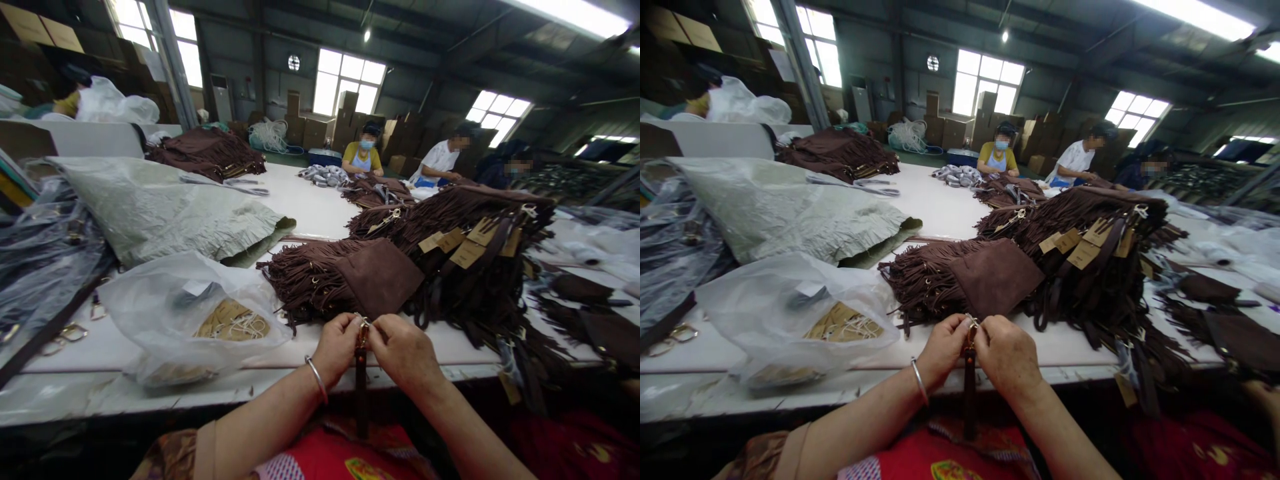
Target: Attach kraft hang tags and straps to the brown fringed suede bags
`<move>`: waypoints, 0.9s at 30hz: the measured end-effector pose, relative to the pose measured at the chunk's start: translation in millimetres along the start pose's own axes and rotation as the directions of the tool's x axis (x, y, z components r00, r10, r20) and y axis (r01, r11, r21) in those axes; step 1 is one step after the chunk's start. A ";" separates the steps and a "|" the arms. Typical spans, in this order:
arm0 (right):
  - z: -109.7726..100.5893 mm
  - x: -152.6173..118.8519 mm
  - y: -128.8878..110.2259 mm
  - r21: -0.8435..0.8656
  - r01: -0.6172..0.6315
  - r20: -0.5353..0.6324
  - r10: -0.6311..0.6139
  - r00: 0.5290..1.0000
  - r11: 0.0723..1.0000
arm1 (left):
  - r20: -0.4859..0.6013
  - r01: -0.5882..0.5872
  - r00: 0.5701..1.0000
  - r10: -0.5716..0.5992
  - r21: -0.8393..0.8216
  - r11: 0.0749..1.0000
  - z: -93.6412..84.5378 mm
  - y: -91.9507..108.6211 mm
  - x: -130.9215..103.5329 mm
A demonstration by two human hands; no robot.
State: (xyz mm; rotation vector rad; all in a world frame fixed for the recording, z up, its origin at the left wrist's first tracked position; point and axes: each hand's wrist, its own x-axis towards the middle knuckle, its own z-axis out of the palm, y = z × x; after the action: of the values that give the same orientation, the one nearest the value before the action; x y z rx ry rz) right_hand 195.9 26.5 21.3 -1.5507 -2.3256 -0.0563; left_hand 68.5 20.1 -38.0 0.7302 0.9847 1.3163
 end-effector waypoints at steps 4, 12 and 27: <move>1.8 -1.4 0.4 0.051 -0.007 0.007 0.007 1.000 0.999 | 0.024 0.063 0.998 -0.060 -0.140 0.988 1.3 -1.7 2.4; 2.8 -2.1 3.7 0.150 -0.013 0.017 0.011 1.000 0.989 | -0.001 0.181 0.981 -0.193 -0.334 0.925 5.0 1.7 10.5; 5.4 -37.8 14.1 0.847 -0.530 0.528 0.163 0.833 -0.037 | 0.010 0.145 0.987 -0.160 -0.488 0.861 -15.1 25.1 -24.3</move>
State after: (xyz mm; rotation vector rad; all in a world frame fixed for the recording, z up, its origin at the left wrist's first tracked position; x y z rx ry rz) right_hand 220.2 -0.2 2.5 -1.1938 -1.1637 1.6774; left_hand 44.4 -1.7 -18.2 0.2373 0.6718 1.3624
